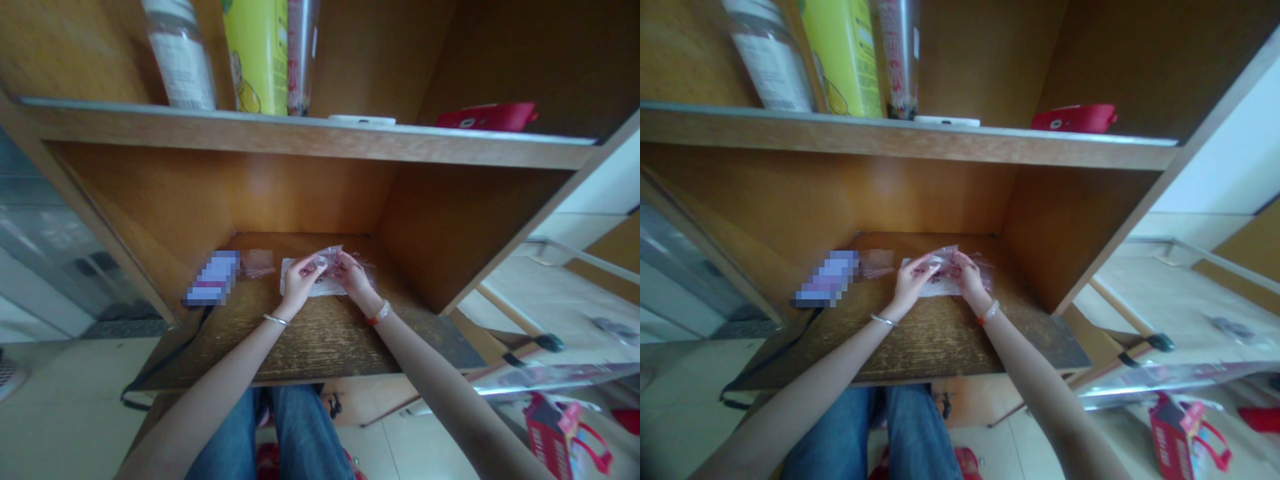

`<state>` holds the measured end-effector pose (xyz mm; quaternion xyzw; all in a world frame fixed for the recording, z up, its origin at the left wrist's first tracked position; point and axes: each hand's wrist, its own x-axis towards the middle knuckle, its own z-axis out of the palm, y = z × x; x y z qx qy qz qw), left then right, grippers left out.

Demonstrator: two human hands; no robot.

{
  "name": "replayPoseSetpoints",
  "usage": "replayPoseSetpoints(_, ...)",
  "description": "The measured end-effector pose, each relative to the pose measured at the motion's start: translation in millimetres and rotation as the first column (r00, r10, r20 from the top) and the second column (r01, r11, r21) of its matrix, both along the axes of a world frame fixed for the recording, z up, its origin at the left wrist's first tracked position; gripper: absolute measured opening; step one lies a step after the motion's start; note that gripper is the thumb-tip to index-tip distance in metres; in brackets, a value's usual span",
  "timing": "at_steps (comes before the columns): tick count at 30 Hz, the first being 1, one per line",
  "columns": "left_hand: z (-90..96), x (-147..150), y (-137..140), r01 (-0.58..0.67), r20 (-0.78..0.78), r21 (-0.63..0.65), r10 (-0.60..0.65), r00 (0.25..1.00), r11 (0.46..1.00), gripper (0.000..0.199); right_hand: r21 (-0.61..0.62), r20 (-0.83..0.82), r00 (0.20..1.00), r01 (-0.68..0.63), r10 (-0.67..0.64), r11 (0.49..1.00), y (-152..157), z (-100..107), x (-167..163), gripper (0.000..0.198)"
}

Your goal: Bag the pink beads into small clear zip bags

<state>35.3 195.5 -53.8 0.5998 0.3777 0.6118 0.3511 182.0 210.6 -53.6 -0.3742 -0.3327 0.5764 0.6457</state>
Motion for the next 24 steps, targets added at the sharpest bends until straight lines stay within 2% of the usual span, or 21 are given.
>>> replayPoseSetpoints(3,0.0,-1,0,-0.057,-0.037,0.018,0.058,0.998,0.998,0.022,-0.022,0.025,0.996,0.082,-0.081,0.996,2,0,2,0.016)
replayPoseSetpoints(7,-0.1,-4,0,-0.217,-0.133,0.045,0.221,0.966,0.975,0.016,-0.022,0.062,0.973,0.226,-0.224,0.974,2,-2,3,0.022)
replayPoseSetpoints(10,0.1,-5,-2,-0.257,-0.308,0.108,0.278,0.91,0.96,0.038,0.054,0.162,0.939,0.299,-0.304,0.953,2,-5,2,0.028)
replayPoseSetpoints(13,-1.8,-3,-4,-0.206,-0.483,0.175,0.267,0.834,0.963,0.055,0.135,0.266,0.886,0.354,-0.379,0.925,3,-7,1,0.033)
replayPoseSetpoints(18,-7.3,-3,0,-0.175,-0.588,0.137,0.222,0.777,0.975,0.067,0.264,0.394,0.804,0.366,-0.446,0.892,2,-5,-1,0.038)
replayPoseSetpoints(24,-2.8,-6,0,-0.274,-0.677,0.076,0.251,0.691,0.959,0.049,0.392,0.457,0.755,0.304,-0.471,0.868,-6,0,-8,0.036)
